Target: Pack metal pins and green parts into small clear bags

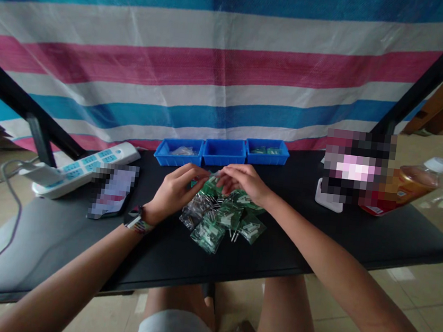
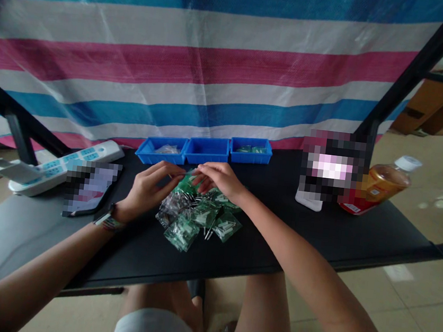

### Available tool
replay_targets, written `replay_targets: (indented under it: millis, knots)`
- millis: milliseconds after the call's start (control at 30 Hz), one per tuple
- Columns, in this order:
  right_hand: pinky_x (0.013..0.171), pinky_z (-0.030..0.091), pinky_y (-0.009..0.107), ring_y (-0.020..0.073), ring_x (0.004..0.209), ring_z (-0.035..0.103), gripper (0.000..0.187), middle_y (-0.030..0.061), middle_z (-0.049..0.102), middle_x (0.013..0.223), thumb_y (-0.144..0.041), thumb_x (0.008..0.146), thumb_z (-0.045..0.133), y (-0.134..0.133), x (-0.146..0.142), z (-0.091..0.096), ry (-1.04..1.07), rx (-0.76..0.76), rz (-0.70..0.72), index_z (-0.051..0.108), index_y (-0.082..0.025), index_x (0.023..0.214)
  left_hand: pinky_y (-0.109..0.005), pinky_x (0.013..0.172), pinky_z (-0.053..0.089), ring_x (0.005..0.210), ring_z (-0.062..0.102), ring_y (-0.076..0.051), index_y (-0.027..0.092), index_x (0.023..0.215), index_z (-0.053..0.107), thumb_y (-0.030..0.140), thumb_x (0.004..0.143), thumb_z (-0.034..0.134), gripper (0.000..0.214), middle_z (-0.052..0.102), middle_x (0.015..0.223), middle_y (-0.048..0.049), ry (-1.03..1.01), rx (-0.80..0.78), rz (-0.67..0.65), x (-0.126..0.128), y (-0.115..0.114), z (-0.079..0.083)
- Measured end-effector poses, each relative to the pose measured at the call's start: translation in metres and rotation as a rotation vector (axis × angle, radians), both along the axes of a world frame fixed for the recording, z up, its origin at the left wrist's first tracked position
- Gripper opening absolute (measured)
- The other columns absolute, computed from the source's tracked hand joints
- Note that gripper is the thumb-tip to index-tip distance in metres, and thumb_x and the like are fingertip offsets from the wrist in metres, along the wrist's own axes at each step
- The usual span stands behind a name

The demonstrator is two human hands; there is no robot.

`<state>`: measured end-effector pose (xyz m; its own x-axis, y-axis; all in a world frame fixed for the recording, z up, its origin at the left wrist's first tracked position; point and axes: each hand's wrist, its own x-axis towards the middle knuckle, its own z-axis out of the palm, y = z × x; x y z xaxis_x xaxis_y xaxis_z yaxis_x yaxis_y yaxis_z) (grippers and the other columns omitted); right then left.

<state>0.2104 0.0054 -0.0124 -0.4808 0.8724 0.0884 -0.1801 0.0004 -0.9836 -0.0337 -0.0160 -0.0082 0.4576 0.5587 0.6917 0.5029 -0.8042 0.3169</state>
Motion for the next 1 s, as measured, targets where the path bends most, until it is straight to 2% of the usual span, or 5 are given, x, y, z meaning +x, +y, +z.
replay_targets:
  millis: [133, 267, 400, 733, 1000]
  knots:
    - [0.056, 0.053, 0.029, 0.0176, 0.062, 0.069, 0.026, 0.006, 0.078, 0.081, -0.04, 0.095, 0.064, 0.013, 0.012, -0.005, -0.172, 0.162, -0.266, 0.076, -0.018, 0.091, -0.033, 0.082, 0.061, 0.085, 0.075, -0.019, 0.021, 0.121, 0.07, 0.038, 0.102, 0.071, 0.026, 0.078, 0.095, -0.0039, -0.21, -0.169, 0.176, -0.005, 0.013, -0.007]
    - [0.078, 0.055, 0.035, 0.0221, 0.082, 0.071, 0.008, 0.0047, 0.077, 0.085, -0.017, 0.086, 0.068, 0.021, 0.022, -0.012, -0.504, 0.546, -0.443, 0.076, -0.02, 0.088, -0.032, 0.078, 0.061, 0.083, 0.078, -0.02, 0.02, 0.119, 0.067, 0.043, 0.097, 0.075, 0.032, 0.077, 0.09, -0.0034, -0.46, -0.362, 0.21, -0.018, 0.037, -0.013]
    - [0.096, 0.052, 0.042, 0.0266, 0.1, 0.069, 0.018, 0.0082, 0.078, 0.101, -0.01, 0.083, 0.073, 0.016, 0.022, -0.013, -0.72, 0.777, -0.337, 0.078, -0.018, 0.097, -0.033, 0.077, 0.062, 0.076, 0.076, -0.02, 0.017, 0.115, 0.067, 0.042, 0.091, 0.08, 0.037, 0.075, 0.08, -0.0024, -0.641, -0.415, 0.286, -0.034, 0.058, -0.015]
    - [0.098, 0.051, 0.042, 0.0275, 0.104, 0.063, 0.043, 0.009, 0.077, 0.107, 0.009, 0.081, 0.056, 0.02, 0.03, -0.016, -0.867, 0.91, -0.2, 0.082, -0.019, 0.1, -0.042, 0.085, 0.066, 0.086, 0.081, -0.022, 0.016, 0.143, 0.059, 0.045, 0.098, 0.068, 0.054, 0.08, 0.123, -0.0155, -0.894, -0.668, 0.126, -0.05, 0.067, -0.023]
    - [0.087, 0.048, 0.037, 0.0258, 0.096, 0.059, 0.018, 0.0093, 0.07, 0.096, -0.003, 0.09, 0.071, 0.025, 0.041, -0.017, -1.032, 0.977, -0.212, 0.079, -0.019, 0.089, -0.034, 0.072, 0.063, 0.082, 0.078, -0.021, 0.019, 0.127, 0.07, 0.036, 0.088, 0.07, 0.042, 0.079, 0.114, -0.0105, -0.718, -0.574, 0.156, -0.042, 0.059, -0.02]
